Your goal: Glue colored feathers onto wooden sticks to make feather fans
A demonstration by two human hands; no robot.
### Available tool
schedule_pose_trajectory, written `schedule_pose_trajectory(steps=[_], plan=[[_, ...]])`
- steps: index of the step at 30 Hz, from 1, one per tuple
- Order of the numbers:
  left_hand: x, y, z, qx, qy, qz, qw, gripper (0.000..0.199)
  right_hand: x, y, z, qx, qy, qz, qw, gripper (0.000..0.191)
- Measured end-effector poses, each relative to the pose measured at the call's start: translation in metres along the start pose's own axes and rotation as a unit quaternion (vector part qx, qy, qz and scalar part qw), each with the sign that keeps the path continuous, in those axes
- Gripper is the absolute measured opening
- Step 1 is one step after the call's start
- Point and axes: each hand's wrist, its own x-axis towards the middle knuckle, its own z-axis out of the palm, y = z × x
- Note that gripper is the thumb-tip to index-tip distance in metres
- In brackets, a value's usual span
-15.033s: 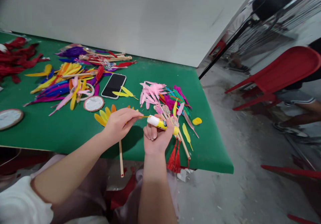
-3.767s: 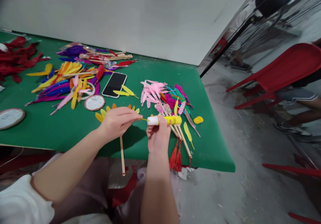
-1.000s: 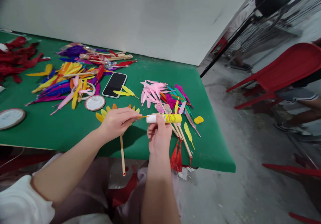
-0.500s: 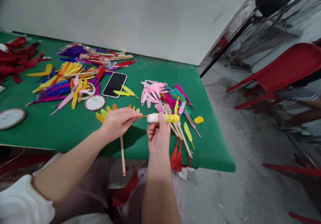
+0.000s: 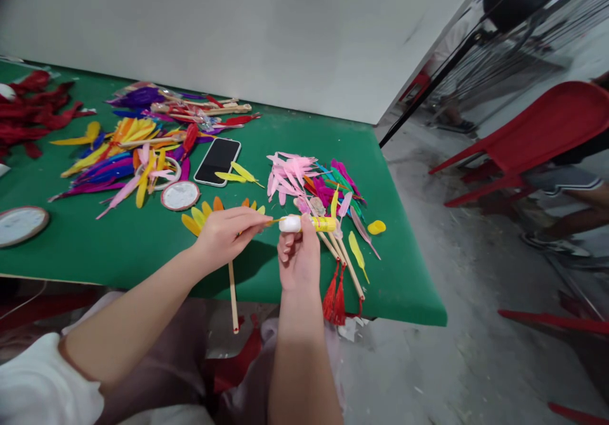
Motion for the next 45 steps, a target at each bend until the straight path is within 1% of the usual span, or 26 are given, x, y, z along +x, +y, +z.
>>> schedule_pose_trajectory(steps=[3,8,13,18,23,28,30,32,34,39,45], plan=[[-0.001,0.001,0.001,-0.003,-0.012,0.002,1.0,0.015,0.0,0.0,0.001,0.011,0.005,0.012,1.0,0.034],[-0.001,0.001,0.001,0.003,0.012,-0.019,1.0,0.016,-0.001,0.0,0.002,0.03,-0.014,0.034,0.999,0.036],[-0.002,0.001,0.001,0.012,-0.021,0.003,1.0,0.016,0.0,0.0,0.002,0.055,-0.013,0.061,0.997,0.036],[-0.002,0.0,0.002,0.02,0.015,-0.018,1.0,0.016,0.0,0.0,0.002,0.058,-0.018,0.064,0.996,0.036],[-0.002,0.0,0.003,0.017,-0.012,-0.002,1.0,0.016,0.001,0.001,0.001,0.063,-0.015,0.061,0.996,0.034],[-0.003,-0.002,0.003,0.016,0.011,-0.021,1.0,0.016,0.001,0.001,0.001,0.069,-0.021,0.063,0.995,0.034],[-0.004,-0.003,0.004,0.015,-0.001,-0.016,1.0,0.016,0.002,0.001,0.001,0.068,-0.021,0.064,0.995,0.034],[-0.004,-0.003,0.004,0.007,-0.025,-0.003,1.0,0.016,0.002,0.001,0.001,0.063,-0.02,0.062,0.996,0.034],[-0.004,-0.002,0.004,-0.002,-0.032,0.001,0.999,0.017,0.002,0.001,0.0,0.056,-0.024,0.059,0.996,0.035],[0.001,0.0,-0.001,-0.022,0.007,-0.021,1.0,0.016,0.0,0.002,-0.001,0.056,-0.05,0.027,0.997,0.032],[0.004,-0.002,-0.006,-0.026,0.017,-0.035,0.999,0.016,-0.003,0.0,-0.003,0.052,-0.072,-0.007,0.996,0.012]])
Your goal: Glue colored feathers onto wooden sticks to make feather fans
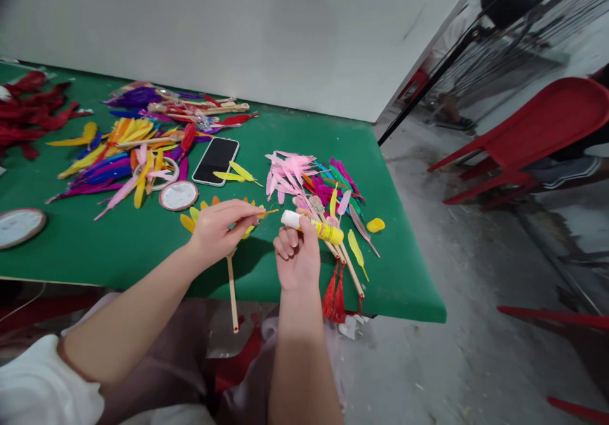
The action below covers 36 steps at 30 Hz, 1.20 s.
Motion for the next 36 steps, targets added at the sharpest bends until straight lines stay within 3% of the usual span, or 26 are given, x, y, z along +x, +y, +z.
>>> schedule_pose_trajectory(steps=[5,9,13,20,36], plan=[[0.0017,-0.0017,-0.0047,0.017,0.011,-0.015,1.0,0.017,-0.005,-0.0055,0.0029,-0.064,-0.003,0.001,0.998,0.017],[0.0022,-0.002,-0.0071,0.017,0.014,-0.023,1.0,0.016,-0.004,-0.0042,0.0028,-0.122,0.038,-0.017,0.992,0.022],[0.0015,-0.0012,-0.0049,0.003,-0.003,-0.012,1.0,0.016,-0.0008,-0.0004,0.0029,-0.127,0.062,-0.036,0.989,0.029],[0.0001,0.0011,0.0006,0.009,-0.033,0.009,0.999,0.014,-0.0013,0.001,0.0036,-0.135,0.041,-0.057,0.988,0.025],[-0.0019,-0.0037,-0.0032,0.01,-0.035,0.035,0.999,0.016,-0.0013,0.0,0.0034,-0.122,0.053,-0.049,0.99,0.026]])
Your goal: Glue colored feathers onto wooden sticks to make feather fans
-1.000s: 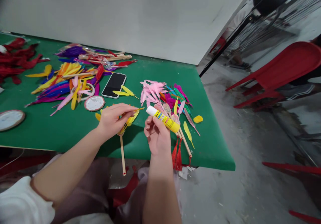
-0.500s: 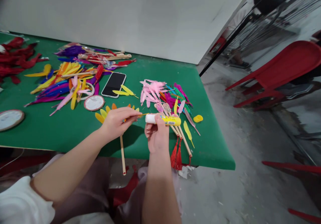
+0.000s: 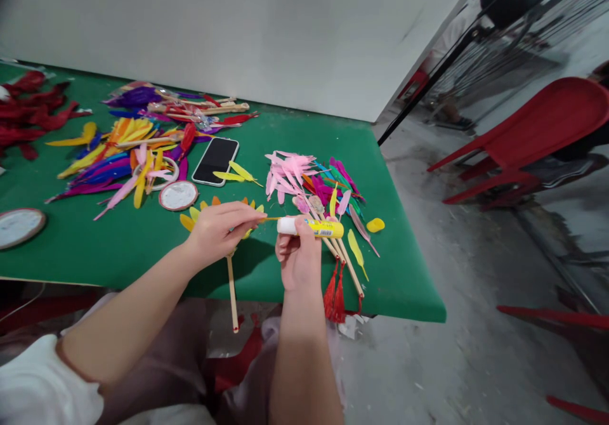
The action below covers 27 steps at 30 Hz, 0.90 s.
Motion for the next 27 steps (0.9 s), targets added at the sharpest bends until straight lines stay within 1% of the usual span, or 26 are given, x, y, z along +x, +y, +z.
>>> schedule_pose_trajectory(steps=[4,10,14,22,27], plan=[[0.0012,0.0008,0.0,0.015,0.015,-0.011,1.0,0.016,0.0007,0.0004,0.0001,0.001,-0.008,-0.003,1.0,0.026],[0.0006,0.0028,0.0017,-0.003,-0.003,0.007,1.0,0.016,0.0006,0.0003,-0.0004,-0.001,-0.002,0.0,1.0,0.027],[0.0011,0.0023,0.002,0.001,0.011,-0.014,1.0,0.016,0.0007,0.0001,0.0001,0.002,-0.003,0.001,1.0,0.027],[0.0018,0.0018,-0.0024,-0.006,-0.025,-0.021,0.999,0.017,0.0008,0.0005,-0.0009,-0.011,0.004,0.002,1.0,0.026],[0.002,0.0002,-0.0034,0.011,-0.016,-0.046,0.999,0.018,0.0007,0.0015,-0.0002,-0.013,-0.003,-0.003,1.0,0.026]])
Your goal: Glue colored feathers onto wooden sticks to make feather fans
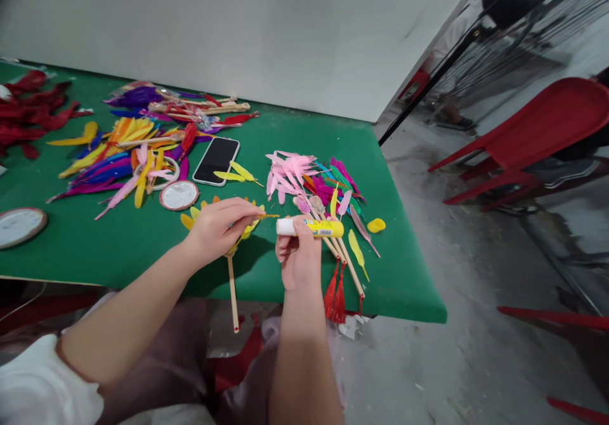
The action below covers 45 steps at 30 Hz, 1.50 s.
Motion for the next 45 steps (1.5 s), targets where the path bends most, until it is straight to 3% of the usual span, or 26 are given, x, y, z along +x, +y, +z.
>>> schedule_pose_trajectory(steps=[6,25,32,38,45], plan=[[-0.0006,-0.0008,0.0003,-0.017,-0.026,0.009,0.999,0.018,0.0,0.0009,0.0,-0.012,-0.004,-0.001,1.0,0.025],[-0.0018,0.0023,0.0046,-0.018,0.007,0.017,1.0,0.016,0.0022,0.0025,0.001,0.002,0.033,0.027,0.999,0.034],[-0.0021,0.004,0.0053,-0.019,-0.03,0.028,0.999,0.017,0.0038,0.0018,0.0014,0.006,0.045,0.032,0.998,0.037],[-0.0005,0.0032,0.0042,-0.008,0.02,0.025,0.999,0.016,0.0019,0.0007,0.0031,0.006,0.039,0.055,0.998,0.041],[-0.0032,0.0032,0.0078,-0.017,-0.015,0.041,0.999,0.016,0.0032,0.0006,0.0019,0.04,0.026,0.073,0.996,0.04]])
